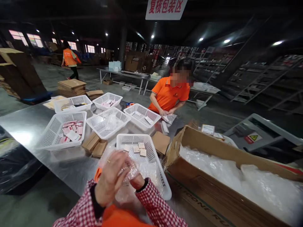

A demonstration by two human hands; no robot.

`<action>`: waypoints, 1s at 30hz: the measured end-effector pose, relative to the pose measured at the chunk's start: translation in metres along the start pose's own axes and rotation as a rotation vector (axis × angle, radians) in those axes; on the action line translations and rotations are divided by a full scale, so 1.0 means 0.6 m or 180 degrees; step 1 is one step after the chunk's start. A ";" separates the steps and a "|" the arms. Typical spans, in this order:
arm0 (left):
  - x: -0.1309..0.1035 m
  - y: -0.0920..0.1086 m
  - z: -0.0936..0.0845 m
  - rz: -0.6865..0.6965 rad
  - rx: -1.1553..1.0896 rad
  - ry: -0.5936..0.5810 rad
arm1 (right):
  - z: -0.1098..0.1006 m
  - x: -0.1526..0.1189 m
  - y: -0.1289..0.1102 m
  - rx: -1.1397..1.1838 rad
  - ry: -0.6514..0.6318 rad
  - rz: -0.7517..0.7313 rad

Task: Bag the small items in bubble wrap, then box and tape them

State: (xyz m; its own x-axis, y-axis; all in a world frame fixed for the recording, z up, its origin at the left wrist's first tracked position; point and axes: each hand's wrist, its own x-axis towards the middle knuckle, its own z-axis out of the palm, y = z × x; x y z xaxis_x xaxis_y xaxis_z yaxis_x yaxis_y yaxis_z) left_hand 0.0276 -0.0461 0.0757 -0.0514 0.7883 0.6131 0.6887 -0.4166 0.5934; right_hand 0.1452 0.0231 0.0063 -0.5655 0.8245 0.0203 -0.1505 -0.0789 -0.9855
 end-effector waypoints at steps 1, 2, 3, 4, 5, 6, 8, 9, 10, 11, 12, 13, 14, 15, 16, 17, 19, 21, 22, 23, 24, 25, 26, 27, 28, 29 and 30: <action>-0.001 -0.023 -0.018 -0.0410 -0.0040 0.0332 | -0.006 -0.004 -0.003 0.0208 -0.0041 0.0096; 0.000 -0.047 -0.035 -0.0809 -0.0264 0.0390 | -0.010 -0.007 -0.006 0.0403 -0.0064 0.0161; 0.004 -0.070 -0.048 -0.1228 -0.0705 0.0030 | -0.013 -0.009 -0.009 0.0596 -0.0053 0.0210; 0.008 -0.088 -0.058 -0.1529 -0.1243 -0.0414 | -0.013 -0.012 -0.011 0.0794 -0.0009 0.0256; 0.013 -0.100 -0.063 -0.1702 -0.1696 -0.0835 | -0.012 -0.015 -0.014 0.0956 0.0067 0.0280; 0.016 -0.105 -0.064 -0.1837 -0.2079 -0.1256 | -0.009 -0.018 -0.018 0.1055 0.0145 0.0296; 0.015 -0.100 -0.057 -0.1981 -0.2482 -0.1750 | -0.002 -0.027 -0.029 0.1125 0.0178 0.0357; 0.012 -0.094 -0.051 -0.2053 -0.2550 -0.1828 | 0.001 -0.032 -0.035 0.1084 0.0119 0.0371; 0.007 -0.087 -0.045 -0.2126 -0.2587 -0.1800 | 0.002 -0.038 -0.041 0.0987 -0.0001 0.0376; 0.001 -0.080 -0.039 -0.2188 -0.2623 -0.1695 | 0.001 -0.044 -0.047 0.0865 -0.0137 0.0379; -0.005 -0.076 -0.033 -0.2231 -0.2670 -0.1540 | 0.000 -0.049 -0.051 0.0755 -0.0252 0.0396; -0.011 -0.072 -0.028 -0.2265 -0.2726 -0.1372 | -0.003 -0.054 -0.053 0.0685 -0.0324 0.0437; -0.017 -0.070 -0.022 -0.2304 -0.2785 -0.1232 | -0.006 -0.058 -0.054 0.0669 -0.0341 0.0490; -0.023 -0.068 -0.015 -0.2352 -0.2850 -0.1120 | -0.009 -0.061 -0.053 0.0696 -0.0334 0.0553; -0.028 -0.066 -0.008 -0.2407 -0.2929 -0.1043 | -0.011 -0.062 -0.050 0.0739 -0.0326 0.0597; -0.034 -0.063 -0.001 -0.2468 -0.3030 -0.0998 | -0.012 -0.063 -0.046 0.0784 -0.0329 0.0617; -0.045 -0.054 0.011 -0.2610 -0.3351 -0.0938 | -0.015 -0.062 -0.038 0.0806 -0.0415 0.0629; -0.056 -0.046 0.016 -0.2731 -0.3682 -0.0886 | -0.018 -0.060 -0.030 0.0778 -0.0453 0.0599; -0.062 -0.044 0.016 -0.2790 -0.3819 -0.0880 | -0.020 -0.060 -0.027 0.0776 -0.0412 0.0583; -0.067 -0.042 0.013 -0.2863 -0.3928 -0.0880 | -0.023 -0.061 -0.023 0.0780 -0.0351 0.0576; -0.071 -0.042 0.009 -0.2935 -0.4016 -0.0890 | -0.026 -0.062 -0.020 0.0782 -0.0277 0.0574; -0.073 -0.042 0.005 -0.2994 -0.4091 -0.0903 | -0.028 -0.064 -0.016 0.0785 -0.0194 0.0576; -0.075 -0.042 0.001 -0.3041 -0.4168 -0.0920 | -0.029 -0.066 -0.012 0.0797 -0.0115 0.0590; -0.075 -0.041 -0.002 -0.3058 -0.4214 -0.0936 | -0.030 -0.067 -0.009 0.0821 -0.0033 0.0593; -0.074 -0.038 -0.004 -0.3035 -0.4215 -0.0955 | -0.029 -0.069 -0.005 0.0854 0.0037 0.0588; -0.073 -0.034 -0.003 -0.2986 -0.4187 -0.0981 | -0.028 -0.070 -0.002 0.0889 0.0124 0.0573; -0.071 -0.029 -0.001 -0.2925 -0.4141 -0.1014 | -0.025 -0.071 0.001 0.0925 0.0229 0.0551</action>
State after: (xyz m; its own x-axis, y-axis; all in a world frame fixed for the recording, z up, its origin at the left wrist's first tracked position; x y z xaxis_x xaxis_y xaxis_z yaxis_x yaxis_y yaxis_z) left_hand 0.0172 -0.0728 0.0397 0.1798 0.9617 -0.2067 -0.5403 0.2721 0.7963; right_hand 0.1815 -0.0035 0.0026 -0.5456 0.8216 -0.1651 -0.2878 -0.3688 -0.8839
